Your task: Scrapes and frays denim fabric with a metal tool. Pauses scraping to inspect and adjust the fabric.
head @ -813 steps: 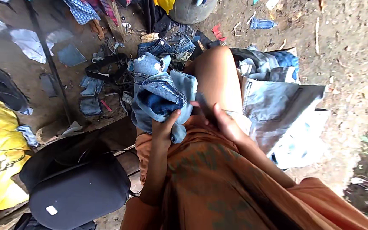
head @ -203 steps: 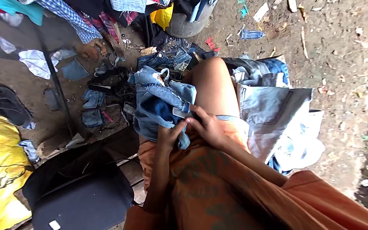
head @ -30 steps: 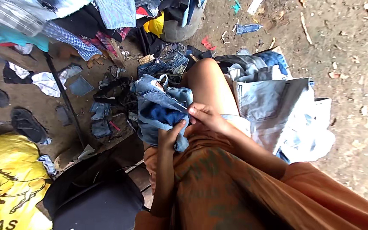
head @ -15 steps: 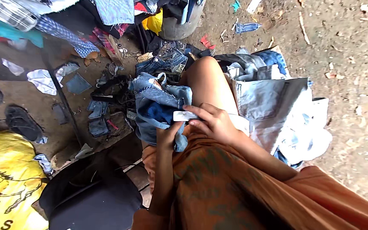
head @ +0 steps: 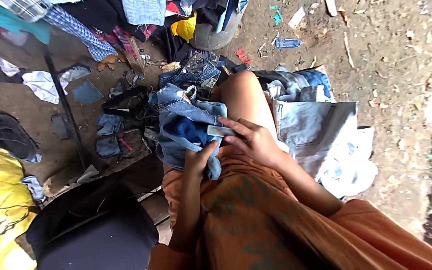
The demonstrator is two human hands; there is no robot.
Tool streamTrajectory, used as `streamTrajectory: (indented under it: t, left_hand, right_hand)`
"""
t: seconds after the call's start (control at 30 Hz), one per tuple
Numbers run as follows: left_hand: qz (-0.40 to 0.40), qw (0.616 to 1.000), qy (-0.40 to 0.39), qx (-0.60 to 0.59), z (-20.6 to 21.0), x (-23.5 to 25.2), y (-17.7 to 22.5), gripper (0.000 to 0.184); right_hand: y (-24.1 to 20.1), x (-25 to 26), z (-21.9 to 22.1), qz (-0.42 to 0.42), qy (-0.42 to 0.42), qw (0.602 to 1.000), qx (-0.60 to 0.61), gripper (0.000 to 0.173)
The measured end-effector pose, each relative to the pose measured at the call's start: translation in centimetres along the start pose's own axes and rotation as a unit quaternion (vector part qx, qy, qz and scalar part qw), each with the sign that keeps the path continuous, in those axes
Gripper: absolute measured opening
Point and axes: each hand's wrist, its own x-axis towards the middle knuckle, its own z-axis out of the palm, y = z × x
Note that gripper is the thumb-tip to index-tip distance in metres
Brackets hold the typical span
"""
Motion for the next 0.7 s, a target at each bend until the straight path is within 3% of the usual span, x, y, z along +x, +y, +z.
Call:
streamTrajectory:
  t: [0.07, 0.13, 0.23, 0.3, 0.37, 0.47, 0.57, 0.63, 0.7]
  left_hand:
    - [0.001, 1.0, -0.004, -0.004, -0.1, 0.0, -0.2, 0.028]
    - [0.0, 1.0, -0.002, -0.009, 0.0, 0.1, -0.2, 0.031]
    - [-0.007, 1.0, 0.0, -0.018, 0.1, 0.3, -0.1, 0.032]
    - [-0.004, 1.0, -0.006, -0.024, 0.0, 0.5, -0.1, 0.029]
    - [-0.004, 0.999, -0.015, -0.03, -0.1, 0.6, -0.1, 0.027]
    - [-0.018, 0.998, -0.022, -0.053, -0.2, 0.6, 0.2, 0.027]
    - [-0.045, 0.996, -0.031, -0.071, -0.6, 0.5, 0.6, 0.025]
    - [-0.064, 0.995, -0.034, -0.074, -0.7, 0.5, 0.7, 0.022]
    - [-0.066, 0.994, -0.032, -0.082, -0.8, 0.4, 0.6, 0.022]
  right_hand:
    - [0.4, 0.1, 0.5, 0.004, -0.021, 1.0, -0.013, 0.04]
    - [0.7, 0.3, 0.3, 0.058, -0.044, 0.994, 0.078, 0.036]
    - [0.4, 0.7, 0.1, 0.192, -0.033, 0.925, 0.326, 0.032]
    - [0.2, 1.1, -0.3, 0.237, -0.009, 0.883, 0.406, 0.035]
    - [0.0, 0.8, -0.6, 0.199, -0.015, 0.911, 0.361, 0.036]
    - [0.3, -0.3, -0.3, 0.077, -0.047, 0.984, 0.157, 0.041]
    - [0.9, -1.0, 1.6, -0.016, 0.008, 1.0, -0.003, 0.038]
    - [1.5, -0.9, 2.4, -0.029, 0.032, 0.999, -0.018, 0.034]
    - [1.8, -1.0, 2.5, -0.011, 0.027, 0.998, 0.063, 0.032]
